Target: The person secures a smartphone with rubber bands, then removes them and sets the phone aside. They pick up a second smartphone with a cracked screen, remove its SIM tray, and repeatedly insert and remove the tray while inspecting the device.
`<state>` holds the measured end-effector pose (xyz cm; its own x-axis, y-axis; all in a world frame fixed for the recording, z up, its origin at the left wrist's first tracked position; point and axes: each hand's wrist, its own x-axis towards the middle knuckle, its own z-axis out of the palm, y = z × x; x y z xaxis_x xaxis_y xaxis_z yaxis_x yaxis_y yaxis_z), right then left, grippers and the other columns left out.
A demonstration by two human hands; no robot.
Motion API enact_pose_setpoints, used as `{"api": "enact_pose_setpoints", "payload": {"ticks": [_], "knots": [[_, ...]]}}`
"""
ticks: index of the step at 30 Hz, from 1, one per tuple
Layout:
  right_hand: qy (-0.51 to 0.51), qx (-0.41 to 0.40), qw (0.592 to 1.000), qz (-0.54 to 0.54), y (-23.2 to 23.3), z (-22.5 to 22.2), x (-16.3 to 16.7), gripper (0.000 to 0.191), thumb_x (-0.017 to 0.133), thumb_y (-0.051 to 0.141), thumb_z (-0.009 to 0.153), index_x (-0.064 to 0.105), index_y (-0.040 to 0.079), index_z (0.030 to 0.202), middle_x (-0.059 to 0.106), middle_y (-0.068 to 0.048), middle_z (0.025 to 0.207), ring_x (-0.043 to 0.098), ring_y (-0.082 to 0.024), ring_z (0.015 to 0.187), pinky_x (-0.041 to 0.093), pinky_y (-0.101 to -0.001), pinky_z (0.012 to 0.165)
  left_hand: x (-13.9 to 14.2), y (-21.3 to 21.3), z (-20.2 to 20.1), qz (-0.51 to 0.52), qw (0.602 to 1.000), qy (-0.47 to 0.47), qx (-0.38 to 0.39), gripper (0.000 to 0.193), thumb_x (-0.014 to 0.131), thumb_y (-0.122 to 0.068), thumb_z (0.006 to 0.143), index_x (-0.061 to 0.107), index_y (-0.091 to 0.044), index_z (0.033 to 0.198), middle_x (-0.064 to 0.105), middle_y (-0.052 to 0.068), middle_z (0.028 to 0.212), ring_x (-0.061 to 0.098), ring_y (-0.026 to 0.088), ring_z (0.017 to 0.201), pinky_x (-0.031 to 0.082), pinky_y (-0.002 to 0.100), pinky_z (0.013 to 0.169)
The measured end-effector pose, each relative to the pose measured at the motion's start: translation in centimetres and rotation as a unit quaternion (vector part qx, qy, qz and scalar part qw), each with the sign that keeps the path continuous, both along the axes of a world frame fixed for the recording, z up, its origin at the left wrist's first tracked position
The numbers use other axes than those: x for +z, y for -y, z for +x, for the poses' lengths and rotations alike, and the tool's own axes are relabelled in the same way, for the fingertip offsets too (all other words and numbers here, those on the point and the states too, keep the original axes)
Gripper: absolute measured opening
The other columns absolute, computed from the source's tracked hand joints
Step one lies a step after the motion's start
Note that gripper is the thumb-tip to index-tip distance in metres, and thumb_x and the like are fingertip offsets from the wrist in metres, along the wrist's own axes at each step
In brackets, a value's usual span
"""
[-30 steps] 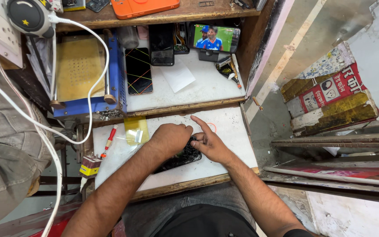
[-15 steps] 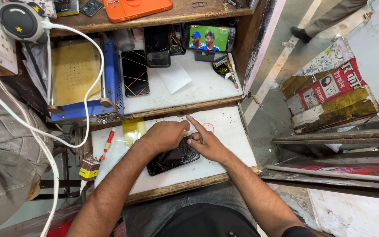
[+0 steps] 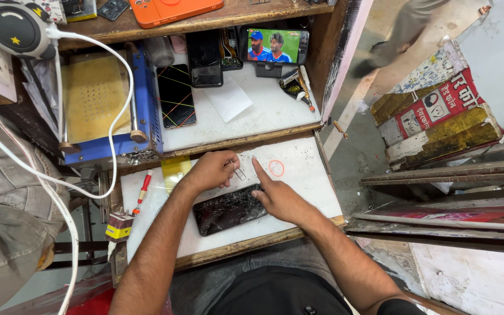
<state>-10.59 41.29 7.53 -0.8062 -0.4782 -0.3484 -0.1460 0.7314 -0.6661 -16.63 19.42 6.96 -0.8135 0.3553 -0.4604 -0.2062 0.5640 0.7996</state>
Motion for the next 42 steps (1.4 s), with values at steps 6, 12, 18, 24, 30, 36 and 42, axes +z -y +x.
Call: {"api": "enact_pose_setpoints", "payload": {"ticks": [6, 12, 18, 24, 30, 36, 42], "knots": [[-0.019, -0.033, 0.998, 0.046, -0.7, 1.4, 1.0, 0.076, 0.06, 0.031, 0.098, 0.021, 0.013, 0.161, 0.072, -0.017, 0.069, 0.07, -0.032, 0.064, 0.058, -0.0452, 0.07, 0.6, -1.7, 2.9, -0.222, 0.952, -0.207, -0.033, 0.045, 0.067, -0.038, 0.097, 0.059, -0.013, 0.134, 0.075, 0.016, 0.08, 0.069, 0.032, 0.071, 0.057, 0.047, 0.068], [-0.141, -0.206, 0.968, -0.033, -2.9, -1.3, 1.3, 0.026, 0.063, 0.03, 0.101, 0.077, 0.011, 0.111, 0.078, -0.008, 0.079, 0.075, -0.016, 0.066, 0.06, -0.0324, 0.064, 0.3, -1.7, 10.5, -0.158, 0.89, -0.428, 0.024, 0.056, 0.076, -0.037, 0.083, 0.062, 0.001, 0.122, 0.073, 0.021, 0.1, 0.07, 0.037, 0.095, 0.055, 0.047, 0.079], [-0.227, -0.198, 0.941, -0.158, 0.4, -9.4, 1.6, 0.022, 0.067, 0.02, 0.097, 0.071, 0.007, 0.114, 0.076, -0.011, 0.083, 0.074, -0.019, 0.073, 0.057, -0.0324, 0.068, -2.9, -1.5, 15.2, -0.099, 0.861, -0.434, 0.245, 0.022, 0.073, -0.016, 0.092, 0.071, -0.001, 0.107, 0.074, 0.013, 0.097, 0.068, 0.032, 0.103, 0.053, 0.045, 0.091], [-0.267, -0.177, 0.922, -0.216, 8.2, -19.5, 5.6, 0.051, 0.073, 0.018, 0.091, 0.054, 0.01, 0.138, 0.078, -0.019, 0.104, 0.078, -0.032, 0.096, 0.061, -0.0403, 0.084, -4.1, -1.1, 15.7, -0.11, 0.819, -0.485, 0.284, 0.013, 0.069, -0.009, 0.091, 0.072, 0.0, 0.101, 0.073, 0.014, 0.098, 0.067, 0.033, 0.105, 0.054, 0.045, 0.092], [-0.229, -0.23, 0.944, -0.064, 12.3, -21.0, 8.7, 0.095, 0.083, 0.019, 0.075, 0.032, 0.013, 0.154, 0.07, -0.025, 0.11, 0.067, -0.045, 0.102, 0.053, -0.0515, 0.088, -3.4, -1.3, 15.4, -0.124, 0.809, -0.508, 0.269, 0.012, 0.071, -0.008, 0.087, 0.072, -0.001, 0.096, 0.074, 0.012, 0.09, 0.069, 0.031, 0.099, 0.053, 0.045, 0.09], [-0.275, -0.219, 0.909, -0.225, 12.8, -22.2, 8.0, 0.071, 0.092, 0.017, 0.072, 0.055, -0.003, 0.129, 0.072, -0.021, 0.11, 0.071, -0.037, 0.097, 0.056, -0.0448, 0.084, -4.2, -1.2, 15.5, -0.134, 0.807, -0.514, 0.258, 0.013, 0.07, -0.007, 0.085, 0.072, -0.001, 0.096, 0.074, 0.013, 0.087, 0.069, 0.031, 0.097, 0.053, 0.045, 0.089], [0.129, -0.25, 0.852, -0.441, 10.4, -18.3, 5.2, 0.026, 0.069, 0.019, 0.097, 0.061, 0.001, 0.114, 0.069, -0.009, 0.093, 0.065, -0.023, 0.079, 0.052, -0.0405, 0.065, -4.8, -0.4, 15.5, -0.037, 0.855, -0.383, 0.349, 0.018, 0.065, -0.014, 0.095, 0.071, -0.001, 0.106, 0.074, 0.012, 0.102, 0.071, 0.023, 0.098, 0.058, 0.035, 0.089]]}}
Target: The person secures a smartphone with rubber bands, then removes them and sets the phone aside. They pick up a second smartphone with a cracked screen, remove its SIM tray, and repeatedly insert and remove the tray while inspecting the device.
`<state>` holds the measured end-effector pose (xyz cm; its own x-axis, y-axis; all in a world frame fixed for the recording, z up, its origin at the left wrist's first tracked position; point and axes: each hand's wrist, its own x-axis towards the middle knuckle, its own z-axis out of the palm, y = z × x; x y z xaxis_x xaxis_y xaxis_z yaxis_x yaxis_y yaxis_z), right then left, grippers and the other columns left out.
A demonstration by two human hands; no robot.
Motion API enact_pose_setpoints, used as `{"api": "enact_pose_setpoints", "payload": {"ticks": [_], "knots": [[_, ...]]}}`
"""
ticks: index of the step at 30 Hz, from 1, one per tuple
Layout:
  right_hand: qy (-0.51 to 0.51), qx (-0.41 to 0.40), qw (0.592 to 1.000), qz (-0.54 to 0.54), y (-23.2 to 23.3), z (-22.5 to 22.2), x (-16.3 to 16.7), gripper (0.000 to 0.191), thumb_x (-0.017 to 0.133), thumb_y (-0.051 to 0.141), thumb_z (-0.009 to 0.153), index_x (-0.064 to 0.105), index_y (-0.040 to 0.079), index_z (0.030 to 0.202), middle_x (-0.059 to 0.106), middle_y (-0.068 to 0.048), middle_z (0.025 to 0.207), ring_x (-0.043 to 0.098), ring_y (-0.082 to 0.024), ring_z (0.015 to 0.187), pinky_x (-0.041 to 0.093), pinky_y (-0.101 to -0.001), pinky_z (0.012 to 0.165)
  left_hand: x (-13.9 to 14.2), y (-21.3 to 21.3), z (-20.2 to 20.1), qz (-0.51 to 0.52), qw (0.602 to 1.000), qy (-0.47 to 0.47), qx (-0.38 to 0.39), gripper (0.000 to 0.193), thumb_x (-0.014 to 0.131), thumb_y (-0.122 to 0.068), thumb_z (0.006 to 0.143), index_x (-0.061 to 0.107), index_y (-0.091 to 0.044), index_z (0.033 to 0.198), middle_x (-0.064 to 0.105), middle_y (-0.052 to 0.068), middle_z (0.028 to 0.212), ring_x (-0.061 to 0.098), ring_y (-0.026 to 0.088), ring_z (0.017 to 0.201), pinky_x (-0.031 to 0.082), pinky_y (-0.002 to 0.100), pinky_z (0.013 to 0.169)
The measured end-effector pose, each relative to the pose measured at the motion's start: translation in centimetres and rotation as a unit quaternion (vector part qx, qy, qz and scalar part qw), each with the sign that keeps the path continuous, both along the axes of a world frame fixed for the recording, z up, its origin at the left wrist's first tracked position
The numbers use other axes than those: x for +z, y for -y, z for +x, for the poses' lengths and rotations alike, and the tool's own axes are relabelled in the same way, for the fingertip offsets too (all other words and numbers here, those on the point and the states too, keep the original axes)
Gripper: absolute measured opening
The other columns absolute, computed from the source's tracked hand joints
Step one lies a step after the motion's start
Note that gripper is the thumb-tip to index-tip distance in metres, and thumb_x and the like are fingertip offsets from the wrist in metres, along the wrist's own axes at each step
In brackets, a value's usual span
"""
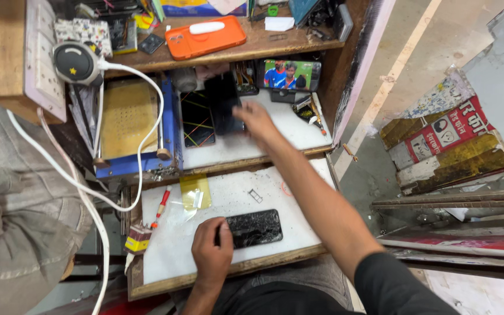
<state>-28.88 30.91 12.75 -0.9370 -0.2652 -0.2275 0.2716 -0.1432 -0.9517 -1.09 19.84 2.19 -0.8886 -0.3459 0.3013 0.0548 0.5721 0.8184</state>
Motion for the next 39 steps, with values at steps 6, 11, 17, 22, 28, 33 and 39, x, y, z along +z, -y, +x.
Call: {"api": "enact_pose_setpoints", "payload": {"ticks": [6, 11, 17, 22, 28, 33, 39], "knots": [[0.094, 0.079, 0.992, -0.018, -2.7, 15.0, -5.7, 0.063, 0.07, 0.026, 0.095, 0.042, 0.009, 0.149, 0.054, -0.013, 0.136, 0.053, -0.023, 0.124, 0.048, -0.0439, 0.101, 0.6, 2.0, -1.9, 0.443, 0.894, 0.056, -0.035, 0.068, 0.054, -0.025, 0.101, 0.026, -0.001, 0.158, 0.055, 0.015, 0.143, 0.057, 0.021, 0.123, 0.054, 0.036, 0.093], [0.255, 0.214, 0.927, -0.176, -0.8, 21.3, -7.5, 0.072, 0.051, 0.048, 0.098, 0.019, 0.037, 0.161, 0.043, -0.002, 0.153, 0.048, -0.02, 0.136, 0.052, -0.0483, 0.103, 1.5, 2.2, -0.8, 0.333, 0.942, 0.038, -0.031, 0.09, 0.069, -0.019, 0.094, 0.015, 0.003, 0.162, 0.048, 0.023, 0.149, 0.05, 0.028, 0.135, 0.04, 0.038, 0.111], [0.327, 0.242, 0.891, -0.199, 0.3, 21.9, -8.0, 0.074, 0.052, 0.057, 0.1, 0.031, 0.023, 0.162, 0.046, -0.009, 0.153, 0.048, -0.024, 0.133, 0.048, -0.0484, 0.102, 3.4, 3.5, 1.8, 0.203, 0.974, 0.093, -0.049, 0.122, 0.083, -0.022, 0.074, 0.001, 0.002, 0.16, 0.046, 0.026, 0.148, 0.05, 0.031, 0.135, 0.041, 0.04, 0.11], [0.306, 0.28, 0.847, -0.333, 1.5, 23.1, -7.7, 0.078, 0.066, 0.044, 0.102, 0.033, 0.012, 0.165, 0.05, -0.01, 0.152, 0.047, -0.026, 0.14, 0.046, -0.0432, 0.114, 4.9, 3.7, 2.6, 0.071, 0.986, 0.153, 0.009, 0.138, 0.092, -0.021, 0.063, -0.006, 0.0, 0.158, 0.031, 0.031, 0.153, 0.045, 0.037, 0.136, 0.042, 0.044, 0.108], [0.262, 0.322, 0.86, -0.298, 2.7, 24.1, -5.6, 0.092, 0.074, 0.042, 0.093, 0.025, 0.021, 0.168, 0.045, -0.01, 0.154, 0.043, -0.026, 0.143, 0.041, -0.0492, 0.118, 5.6, 5.8, 3.1, 0.172, 0.966, 0.191, 0.018, 0.127, 0.083, -0.024, 0.064, 0.005, -0.005, 0.162, 0.043, 0.029, 0.147, 0.054, 0.036, 0.132, 0.05, 0.043, 0.104], [0.136, 0.357, 0.906, -0.184, -0.6, 22.3, -5.0, 0.086, 0.068, 0.047, 0.092, 0.03, 0.018, 0.163, 0.04, -0.005, 0.161, 0.042, -0.024, 0.148, 0.042, -0.0501, 0.118, 3.4, 12.2, 5.4, -0.007, 0.973, 0.196, 0.124, 0.115, 0.089, -0.019, 0.066, 0.023, 0.001, 0.158, 0.054, 0.032, 0.138, 0.057, 0.042, 0.126, 0.044, 0.049, 0.106], [-0.067, 0.202, 0.977, -0.004, -9.5, 17.4, -5.5, 0.048, 0.062, 0.032, 0.103, 0.057, 0.007, 0.143, 0.065, -0.016, 0.141, 0.064, -0.026, 0.128, 0.058, -0.0424, 0.104, 0.3, 19.9, 6.7, 0.267, 0.932, -0.096, 0.225, 0.094, 0.081, -0.024, 0.079, 0.03, 0.007, 0.151, 0.054, 0.029, 0.138, 0.06, 0.039, 0.132, 0.048, 0.046, 0.115]]}}
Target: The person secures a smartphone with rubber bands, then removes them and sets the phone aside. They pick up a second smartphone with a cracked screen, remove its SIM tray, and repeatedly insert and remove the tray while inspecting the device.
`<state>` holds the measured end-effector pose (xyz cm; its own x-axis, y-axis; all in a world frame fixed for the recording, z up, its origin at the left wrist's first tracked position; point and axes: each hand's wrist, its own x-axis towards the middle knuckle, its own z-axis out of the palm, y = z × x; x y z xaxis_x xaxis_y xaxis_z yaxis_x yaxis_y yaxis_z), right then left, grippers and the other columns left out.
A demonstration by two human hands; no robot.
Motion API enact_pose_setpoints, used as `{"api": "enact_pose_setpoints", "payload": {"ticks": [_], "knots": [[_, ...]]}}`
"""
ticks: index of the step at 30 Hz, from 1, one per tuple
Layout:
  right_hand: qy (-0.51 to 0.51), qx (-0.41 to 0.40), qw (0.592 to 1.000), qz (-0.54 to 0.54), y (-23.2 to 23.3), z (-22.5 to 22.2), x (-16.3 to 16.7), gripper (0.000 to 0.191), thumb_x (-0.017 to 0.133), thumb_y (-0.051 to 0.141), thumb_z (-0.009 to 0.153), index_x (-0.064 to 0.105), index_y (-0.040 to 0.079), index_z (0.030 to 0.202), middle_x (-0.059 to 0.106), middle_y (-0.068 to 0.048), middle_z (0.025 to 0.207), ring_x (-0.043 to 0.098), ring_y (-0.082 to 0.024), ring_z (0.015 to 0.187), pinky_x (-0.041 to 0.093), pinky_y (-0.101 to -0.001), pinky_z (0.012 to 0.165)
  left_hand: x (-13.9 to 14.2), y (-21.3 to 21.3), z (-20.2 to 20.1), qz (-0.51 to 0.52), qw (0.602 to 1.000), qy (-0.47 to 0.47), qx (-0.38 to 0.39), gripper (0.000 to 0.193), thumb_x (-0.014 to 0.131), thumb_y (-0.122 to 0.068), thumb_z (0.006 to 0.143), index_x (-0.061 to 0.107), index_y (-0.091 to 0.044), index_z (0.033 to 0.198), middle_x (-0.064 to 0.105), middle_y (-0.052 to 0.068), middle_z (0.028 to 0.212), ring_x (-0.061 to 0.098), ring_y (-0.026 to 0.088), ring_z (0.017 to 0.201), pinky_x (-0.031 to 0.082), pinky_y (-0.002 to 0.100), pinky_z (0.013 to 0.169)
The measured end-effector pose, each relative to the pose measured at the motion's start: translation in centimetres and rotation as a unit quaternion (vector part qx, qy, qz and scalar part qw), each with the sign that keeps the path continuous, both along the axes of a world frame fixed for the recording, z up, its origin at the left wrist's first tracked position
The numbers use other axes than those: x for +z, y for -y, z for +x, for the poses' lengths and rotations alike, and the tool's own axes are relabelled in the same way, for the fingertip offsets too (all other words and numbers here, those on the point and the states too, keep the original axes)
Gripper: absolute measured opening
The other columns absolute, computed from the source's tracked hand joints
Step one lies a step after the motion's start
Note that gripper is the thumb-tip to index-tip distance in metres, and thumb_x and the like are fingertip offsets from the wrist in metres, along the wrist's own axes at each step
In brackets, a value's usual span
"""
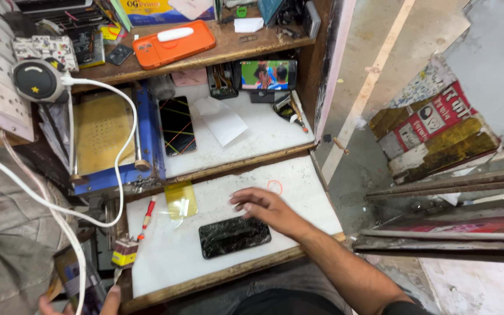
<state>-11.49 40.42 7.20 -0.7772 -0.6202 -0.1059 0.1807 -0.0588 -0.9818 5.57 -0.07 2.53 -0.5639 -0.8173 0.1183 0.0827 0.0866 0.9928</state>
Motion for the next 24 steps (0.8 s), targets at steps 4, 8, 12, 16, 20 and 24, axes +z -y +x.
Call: {"api": "enact_pose_setpoints", "payload": {"ticks": [4, 8, 12, 16, 20, 24], "knots": [[-0.174, -0.074, 0.94, 0.285, -3.5, -0.4, 0.5, 0.046, 0.067, 0.032, 0.096, 0.063, 0.017, 0.14, 0.071, -0.008, 0.134, 0.072, -0.024, 0.112, 0.06, -0.0383, 0.094, 1.8, 3.1, -1.8, 0.081, 0.993, -0.011, 0.09, 0.091, 0.081, -0.023, 0.079, 0.032, 0.006, 0.149, 0.055, 0.028, 0.136, 0.061, 0.039, 0.13, 0.049, 0.045, 0.113], [-0.308, 0.037, 0.874, 0.375, -4.6, 1.0, 0.6, 0.069, 0.08, 0.039, 0.085, 0.055, 0.017, 0.146, 0.062, -0.01, 0.139, 0.055, -0.03, 0.13, 0.041, -0.0472, 0.11, 4.2, 4.8, -4.3, 0.12, 0.983, -0.004, 0.136, 0.088, 0.081, -0.022, 0.079, 0.034, 0.006, 0.147, 0.056, 0.027, 0.134, 0.061, 0.038, 0.128, 0.049, 0.045, 0.111], [-0.394, 0.069, 0.836, 0.374, -4.1, 2.3, -0.1, 0.078, 0.084, 0.045, 0.078, 0.055, 0.017, 0.145, 0.057, -0.008, 0.147, 0.039, -0.033, 0.141, 0.027, -0.0511, 0.115, 6.1, 5.3, -6.7, 0.135, 0.979, 0.017, 0.149, 0.084, 0.081, -0.022, 0.079, 0.036, 0.005, 0.145, 0.057, 0.026, 0.132, 0.062, 0.037, 0.125, 0.05, 0.044, 0.109], [-0.401, 0.098, 0.832, 0.371, -3.9, 2.7, -0.3, 0.083, 0.086, 0.047, 0.077, 0.052, 0.019, 0.147, 0.056, -0.006, 0.147, 0.037, -0.031, 0.144, 0.023, -0.0537, 0.118, 7.4, 5.5, -8.5, 0.147, 0.976, 0.039, 0.155, 0.081, 0.081, -0.021, 0.079, 0.038, 0.004, 0.143, 0.058, 0.025, 0.131, 0.063, 0.037, 0.123, 0.051, 0.044, 0.108], [-0.387, 0.117, 0.832, 0.381, -3.9, 2.6, -0.2, 0.088, 0.089, 0.045, 0.075, 0.05, 0.02, 0.149, 0.053, -0.007, 0.148, 0.035, -0.031, 0.144, 0.021, -0.0547, 0.117, 8.4, 6.1, -9.9, 0.155, 0.974, 0.052, 0.16, 0.078, 0.081, -0.02, 0.079, 0.04, 0.003, 0.141, 0.059, 0.024, 0.129, 0.064, 0.036, 0.121, 0.051, 0.044, 0.106], [-0.383, 0.122, 0.833, 0.379, -3.9, 2.4, 0.3, 0.088, 0.09, 0.042, 0.073, 0.051, 0.022, 0.149, 0.055, -0.007, 0.147, 0.04, -0.028, 0.142, 0.025, -0.0527, 0.118, 8.5, 6.3, -9.7, 0.155, 0.971, 0.071, 0.169, 0.075, 0.08, -0.02, 0.079, 0.043, 0.003, 0.139, 0.061, 0.023, 0.127, 0.064, 0.035, 0.119, 0.052, 0.043, 0.104]]}}
